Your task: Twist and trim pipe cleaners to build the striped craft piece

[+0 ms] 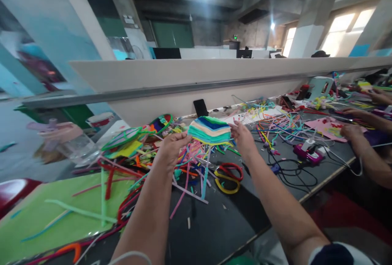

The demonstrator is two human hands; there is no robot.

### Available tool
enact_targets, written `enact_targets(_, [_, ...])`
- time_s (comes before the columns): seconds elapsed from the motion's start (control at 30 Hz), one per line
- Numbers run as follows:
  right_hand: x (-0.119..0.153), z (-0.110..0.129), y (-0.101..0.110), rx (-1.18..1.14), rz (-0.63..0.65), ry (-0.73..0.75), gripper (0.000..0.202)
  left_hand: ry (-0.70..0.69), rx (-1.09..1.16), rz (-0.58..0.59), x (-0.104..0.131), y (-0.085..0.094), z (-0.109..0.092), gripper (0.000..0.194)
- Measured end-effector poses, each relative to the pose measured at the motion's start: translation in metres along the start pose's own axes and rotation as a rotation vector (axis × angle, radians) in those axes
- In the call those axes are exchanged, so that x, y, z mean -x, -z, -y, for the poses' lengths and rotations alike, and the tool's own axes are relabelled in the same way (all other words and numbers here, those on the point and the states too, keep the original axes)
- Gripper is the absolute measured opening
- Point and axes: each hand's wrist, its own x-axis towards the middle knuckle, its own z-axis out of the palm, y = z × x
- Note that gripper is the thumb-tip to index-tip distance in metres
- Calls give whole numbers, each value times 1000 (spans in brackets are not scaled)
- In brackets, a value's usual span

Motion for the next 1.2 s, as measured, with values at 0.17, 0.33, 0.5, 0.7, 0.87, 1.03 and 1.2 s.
enact_targets(0.17, [14, -33, -7, -141, 47, -72, 53, -23, 76, -117, -10, 2, 16, 28])
enact_targets(0.33, [15, -42, 9, -95, 36, -56, 44, 33, 61, -104, -16, 1, 34, 25])
enact_targets(0.5, [18, -52, 10, -56, 106, -37, 39, 62, -29, -112, -18, -2, 47, 25])
enact_targets(0.7, [17, -53, 9, 23, 221, -65, 46, 77, -55, -176, -19, -2, 44, 32])
enact_targets(0.87, [22, -51, 6, -75, 272, -114, 45, 113, -14, -191, -18, 0, 37, 36])
enact_targets(1.03, [24, -46, 8, -157, 254, -147, 51, 106, -32, -133, -17, 5, 36, 34])
enact_targets(1.2, [20, -49, 12, -150, 238, -106, 53, 117, -38, 43, -14, 17, 28, 36])
